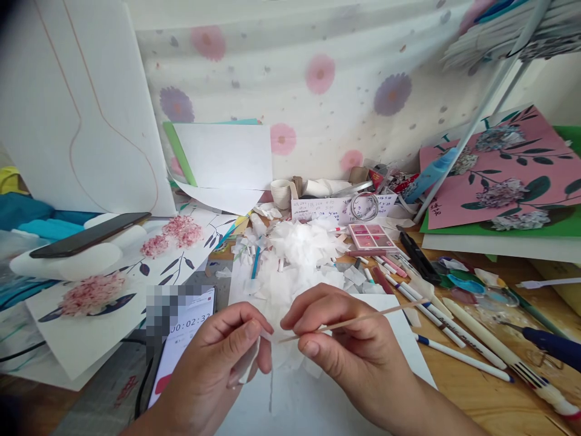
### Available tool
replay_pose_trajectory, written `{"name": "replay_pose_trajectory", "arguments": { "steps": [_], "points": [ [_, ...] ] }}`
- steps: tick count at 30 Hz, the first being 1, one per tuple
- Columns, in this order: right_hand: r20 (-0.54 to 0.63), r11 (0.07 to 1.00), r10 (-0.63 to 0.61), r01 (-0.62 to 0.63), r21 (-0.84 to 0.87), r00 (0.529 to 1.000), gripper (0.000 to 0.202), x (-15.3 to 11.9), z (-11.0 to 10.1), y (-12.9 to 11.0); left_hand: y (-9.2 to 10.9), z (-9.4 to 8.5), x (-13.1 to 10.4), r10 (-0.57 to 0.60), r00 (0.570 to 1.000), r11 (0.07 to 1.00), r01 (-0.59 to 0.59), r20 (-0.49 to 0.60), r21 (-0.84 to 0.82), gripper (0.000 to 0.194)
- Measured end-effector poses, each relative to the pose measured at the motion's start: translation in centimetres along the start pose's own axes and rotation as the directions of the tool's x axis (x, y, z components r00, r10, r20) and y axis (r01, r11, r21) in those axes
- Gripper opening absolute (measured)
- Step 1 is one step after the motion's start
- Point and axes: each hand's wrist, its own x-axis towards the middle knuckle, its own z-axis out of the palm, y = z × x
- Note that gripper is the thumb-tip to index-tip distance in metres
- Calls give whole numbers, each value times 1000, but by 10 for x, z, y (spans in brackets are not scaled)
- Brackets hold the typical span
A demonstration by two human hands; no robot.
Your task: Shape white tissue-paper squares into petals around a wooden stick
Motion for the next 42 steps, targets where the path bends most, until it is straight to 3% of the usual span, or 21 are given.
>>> {"name": "replay_pose_trajectory", "arguments": {
  "steps": [5,10,14,16,20,24,29,42],
  "points": [
    [-6,991,-55,53,-123,998,5,4,4,-4,0,2,1,-11,999,1000,11,-37,-14,32],
    [-158,967,-42,0,-257,987,9,9,1,19,1,4,5,-53,995,998,50,-85,-38,30],
    [-102,802,29,-84,-591,994,15,9,-7,41,1,3,6,-86,993,994,80,-85,-75,18],
    [-94,741,-4,-60,-669,996,15,9,-9,41,1,3,5,-96,992,994,92,-82,-55,25],
    [-134,849,-121,33,-527,984,6,7,-6,20,-1,3,5,-70,995,997,68,-70,-20,27],
    [-82,961,-99,74,-266,992,11,4,0,4,-1,4,4,-42,998,998,40,-48,-42,18],
    [-34,993,-79,75,-88,996,11,1,6,1,2,6,3,-67,998,991,64,-22,-120,26],
    [6,984,-101,101,-148,995,13,4,10,-10,2,7,-1,-36,999,996,34,-29,-87,26]
  ]
}}
